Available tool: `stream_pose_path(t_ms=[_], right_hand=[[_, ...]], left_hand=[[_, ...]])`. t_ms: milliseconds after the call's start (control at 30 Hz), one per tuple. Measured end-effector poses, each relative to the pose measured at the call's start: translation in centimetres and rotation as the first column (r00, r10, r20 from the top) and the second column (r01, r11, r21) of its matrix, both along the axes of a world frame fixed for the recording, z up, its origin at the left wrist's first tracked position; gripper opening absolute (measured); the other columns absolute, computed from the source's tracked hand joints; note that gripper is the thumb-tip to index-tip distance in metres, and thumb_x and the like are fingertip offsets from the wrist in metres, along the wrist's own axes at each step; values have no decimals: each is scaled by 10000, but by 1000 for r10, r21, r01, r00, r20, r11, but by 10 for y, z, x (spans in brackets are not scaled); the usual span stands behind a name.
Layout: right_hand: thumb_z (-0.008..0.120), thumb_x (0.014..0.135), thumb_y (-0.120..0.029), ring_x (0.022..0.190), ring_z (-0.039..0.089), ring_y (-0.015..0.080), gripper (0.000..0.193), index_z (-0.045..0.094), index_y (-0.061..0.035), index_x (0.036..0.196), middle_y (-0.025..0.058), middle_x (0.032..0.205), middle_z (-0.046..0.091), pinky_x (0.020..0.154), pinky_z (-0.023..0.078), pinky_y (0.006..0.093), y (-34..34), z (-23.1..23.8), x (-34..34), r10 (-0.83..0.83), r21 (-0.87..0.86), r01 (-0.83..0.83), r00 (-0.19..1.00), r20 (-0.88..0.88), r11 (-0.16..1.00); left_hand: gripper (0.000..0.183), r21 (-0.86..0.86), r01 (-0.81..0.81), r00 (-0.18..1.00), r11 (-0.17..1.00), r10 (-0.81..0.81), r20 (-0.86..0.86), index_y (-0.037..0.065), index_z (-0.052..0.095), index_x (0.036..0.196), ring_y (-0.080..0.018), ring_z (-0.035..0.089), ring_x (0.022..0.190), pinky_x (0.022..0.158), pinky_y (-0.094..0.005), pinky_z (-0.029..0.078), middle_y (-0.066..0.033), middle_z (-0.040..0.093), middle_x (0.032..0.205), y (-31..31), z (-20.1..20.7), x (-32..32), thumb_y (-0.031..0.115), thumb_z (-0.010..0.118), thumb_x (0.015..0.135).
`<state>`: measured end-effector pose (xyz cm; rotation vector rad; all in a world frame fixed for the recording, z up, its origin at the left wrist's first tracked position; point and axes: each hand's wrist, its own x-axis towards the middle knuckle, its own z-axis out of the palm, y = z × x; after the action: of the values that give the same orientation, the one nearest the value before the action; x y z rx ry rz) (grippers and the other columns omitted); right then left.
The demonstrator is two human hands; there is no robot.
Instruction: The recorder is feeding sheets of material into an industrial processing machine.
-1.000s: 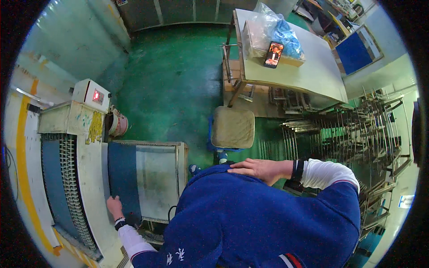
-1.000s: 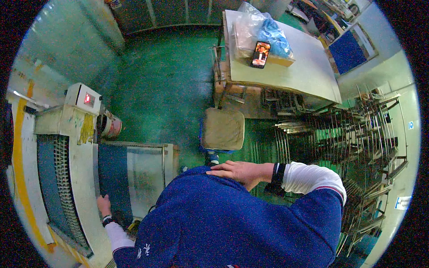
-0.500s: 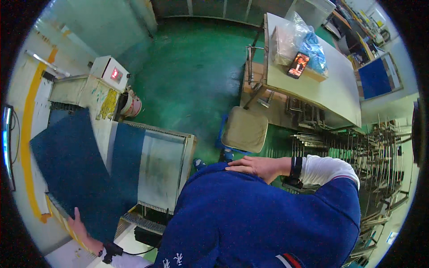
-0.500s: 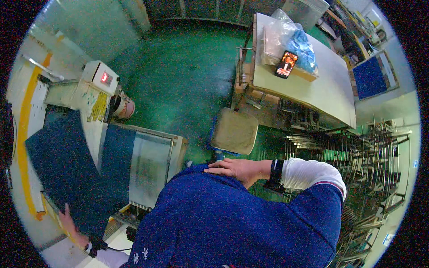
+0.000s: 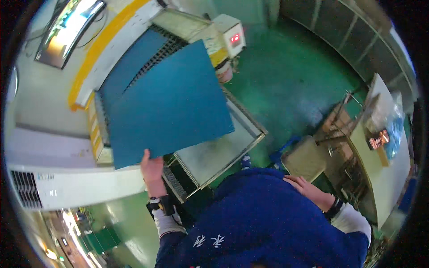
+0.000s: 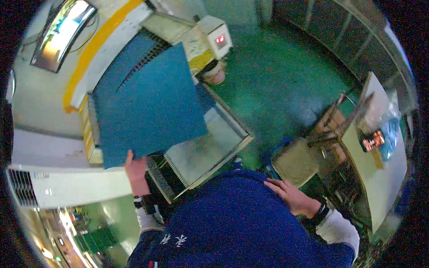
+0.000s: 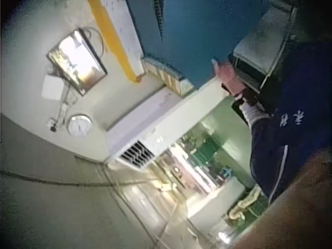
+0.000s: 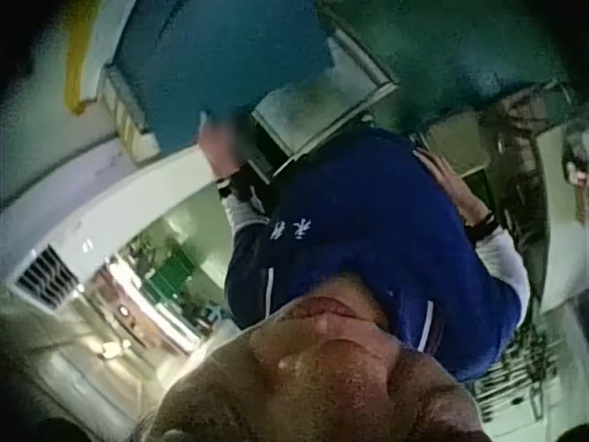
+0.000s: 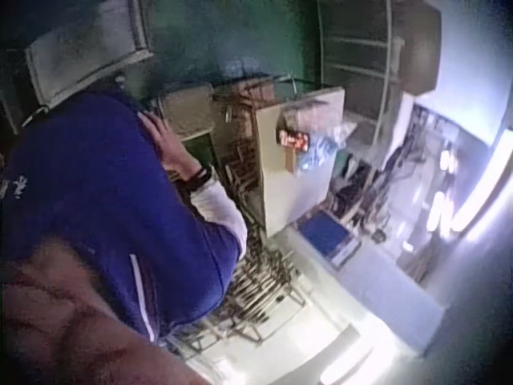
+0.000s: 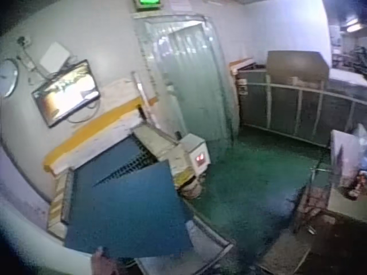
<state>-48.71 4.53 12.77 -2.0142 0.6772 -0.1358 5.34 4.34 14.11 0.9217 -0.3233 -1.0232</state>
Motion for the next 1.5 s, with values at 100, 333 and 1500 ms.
stream_pose_path(t_ms=[100, 333, 1500], right_hand=[[621, 697, -276, 1156, 354, 371, 788, 229, -87, 1354, 186, 1332, 297, 963, 305, 426, -1, 3, -1, 4, 1, -4, 1000, -11, 1000], [594, 721, -281, 1133, 377, 363, 733, 256, -92, 1344, 174, 1325, 316, 969, 305, 418, 2, 4, -3, -45, -12, 45, 998, -52, 999], [578, 732, -207, 1104, 405, 363, 707, 243, -107, 1346, 179, 1312, 329, 948, 345, 418, 42, 8, 3, -244, -49, 241, 967, -75, 969]], left_hand=[[332, -10, -63, 989, 998, 62, -131, 45, 464, 1142, -233, 504, 1045, 841, -381, 450, -93, 521, 1138, 6, -22, -4, 81, 553, 825], [199, 30, -116, 985, 993, 119, -122, 60, 527, 1027, -213, 567, 881, 644, -308, 510, -91, 587, 1003, -13, -25, -14, 122, 562, 841], [173, 91, -132, 925, 987, 155, -346, 28, 497, 921, -218, 487, 783, 726, -344, 456, -98, 539, 892, -156, -91, 111, 186, 537, 862]])
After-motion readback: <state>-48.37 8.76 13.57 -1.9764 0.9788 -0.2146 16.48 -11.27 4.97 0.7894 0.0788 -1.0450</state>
